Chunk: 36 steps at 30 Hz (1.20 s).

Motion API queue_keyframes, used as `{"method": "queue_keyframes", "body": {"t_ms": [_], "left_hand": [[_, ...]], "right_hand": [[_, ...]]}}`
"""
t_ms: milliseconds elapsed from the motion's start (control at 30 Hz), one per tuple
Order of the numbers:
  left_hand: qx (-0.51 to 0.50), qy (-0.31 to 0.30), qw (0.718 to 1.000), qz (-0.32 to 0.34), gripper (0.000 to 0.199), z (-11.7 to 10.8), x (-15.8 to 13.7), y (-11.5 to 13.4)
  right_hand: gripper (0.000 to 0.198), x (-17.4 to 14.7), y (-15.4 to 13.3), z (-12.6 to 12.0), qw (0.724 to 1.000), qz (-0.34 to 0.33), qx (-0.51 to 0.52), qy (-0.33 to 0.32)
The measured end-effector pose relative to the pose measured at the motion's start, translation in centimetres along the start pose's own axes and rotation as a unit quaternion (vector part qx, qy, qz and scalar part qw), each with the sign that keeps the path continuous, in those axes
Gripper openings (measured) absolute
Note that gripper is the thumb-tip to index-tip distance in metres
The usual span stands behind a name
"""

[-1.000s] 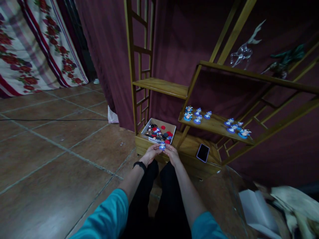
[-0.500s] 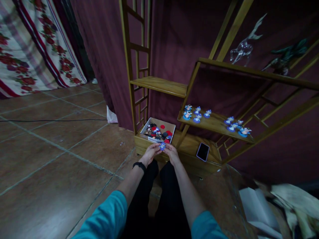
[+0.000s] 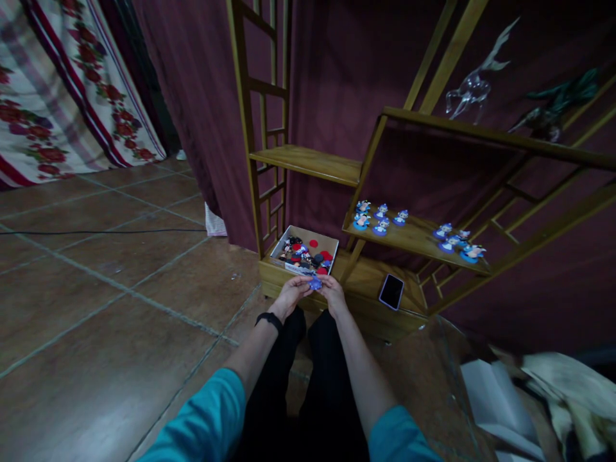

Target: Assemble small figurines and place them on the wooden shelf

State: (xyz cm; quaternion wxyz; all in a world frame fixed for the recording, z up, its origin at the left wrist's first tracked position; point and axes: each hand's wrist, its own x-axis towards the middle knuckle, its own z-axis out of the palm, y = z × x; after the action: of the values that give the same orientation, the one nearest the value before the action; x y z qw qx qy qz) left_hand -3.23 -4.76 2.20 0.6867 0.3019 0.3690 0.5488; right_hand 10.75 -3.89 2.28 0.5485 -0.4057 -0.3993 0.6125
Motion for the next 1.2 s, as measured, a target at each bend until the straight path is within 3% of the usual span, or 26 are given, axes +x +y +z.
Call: {"method": "queue_keyframes", "body": {"t_ms": [433,1200], "left_hand": [[-0.007,0.003,1.000,0.018,0.028,-0.1,0.1,-0.3],[-0.007,0.080,0.996,0.022,0.014,0.5,0.3,-0.3]], "right_hand": [[0.023,-0.1,-0.1,0.1,1.000,0.002,-0.010,0.006],[0.031,0.5,1.0,-0.6,0.999,0.035,-0.009,-0.010]]}}
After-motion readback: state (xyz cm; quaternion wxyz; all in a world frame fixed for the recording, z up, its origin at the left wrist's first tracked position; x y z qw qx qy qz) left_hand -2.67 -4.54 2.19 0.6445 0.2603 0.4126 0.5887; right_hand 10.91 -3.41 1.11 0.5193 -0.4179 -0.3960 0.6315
